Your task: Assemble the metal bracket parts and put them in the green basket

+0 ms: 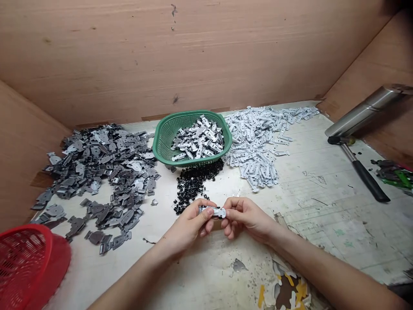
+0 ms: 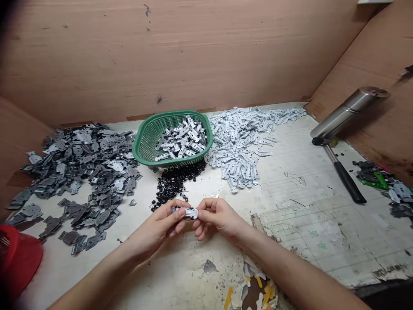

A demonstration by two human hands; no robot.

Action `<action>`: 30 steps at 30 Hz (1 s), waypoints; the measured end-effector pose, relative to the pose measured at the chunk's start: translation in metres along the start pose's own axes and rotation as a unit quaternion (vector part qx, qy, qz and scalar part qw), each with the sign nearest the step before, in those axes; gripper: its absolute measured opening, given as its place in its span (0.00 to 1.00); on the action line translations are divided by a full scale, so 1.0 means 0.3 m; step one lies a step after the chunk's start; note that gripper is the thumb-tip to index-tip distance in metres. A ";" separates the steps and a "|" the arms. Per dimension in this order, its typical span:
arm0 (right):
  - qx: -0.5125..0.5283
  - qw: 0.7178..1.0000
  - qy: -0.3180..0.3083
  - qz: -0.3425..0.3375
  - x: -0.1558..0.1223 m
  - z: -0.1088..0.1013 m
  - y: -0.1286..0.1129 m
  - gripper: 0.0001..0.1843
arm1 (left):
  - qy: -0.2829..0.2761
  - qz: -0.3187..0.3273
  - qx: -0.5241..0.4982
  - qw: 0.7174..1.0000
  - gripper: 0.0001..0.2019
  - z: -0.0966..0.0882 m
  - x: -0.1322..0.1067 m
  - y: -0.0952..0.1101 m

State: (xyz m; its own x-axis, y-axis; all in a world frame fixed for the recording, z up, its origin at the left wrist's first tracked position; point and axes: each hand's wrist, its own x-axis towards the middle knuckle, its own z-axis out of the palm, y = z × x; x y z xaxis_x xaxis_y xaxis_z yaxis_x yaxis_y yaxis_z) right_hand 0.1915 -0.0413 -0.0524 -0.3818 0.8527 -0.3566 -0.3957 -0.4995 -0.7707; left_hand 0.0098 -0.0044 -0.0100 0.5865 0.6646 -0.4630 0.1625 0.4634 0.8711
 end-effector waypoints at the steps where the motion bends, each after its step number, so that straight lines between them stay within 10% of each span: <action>1: 0.000 1.000 0.002 0.003 0.001 0.000 -0.003 0.16 | 0.007 -0.002 0.001 1.000 0.14 0.003 -0.001 0.002; 30: -0.107 0.994 0.031 -0.018 -0.016 0.019 -0.007 0.20 | 0.061 0.061 0.126 0.988 0.12 0.035 -0.006 -0.017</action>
State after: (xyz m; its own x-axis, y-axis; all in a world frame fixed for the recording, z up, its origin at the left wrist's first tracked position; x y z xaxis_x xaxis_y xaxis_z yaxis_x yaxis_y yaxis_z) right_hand 0.1895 -0.0452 -0.0460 -0.3164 0.8803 -0.3536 -0.2187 -0.4304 -0.8757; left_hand 0.0162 -0.0142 -0.0118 0.5155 0.7795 -0.3558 0.2985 0.2259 0.9273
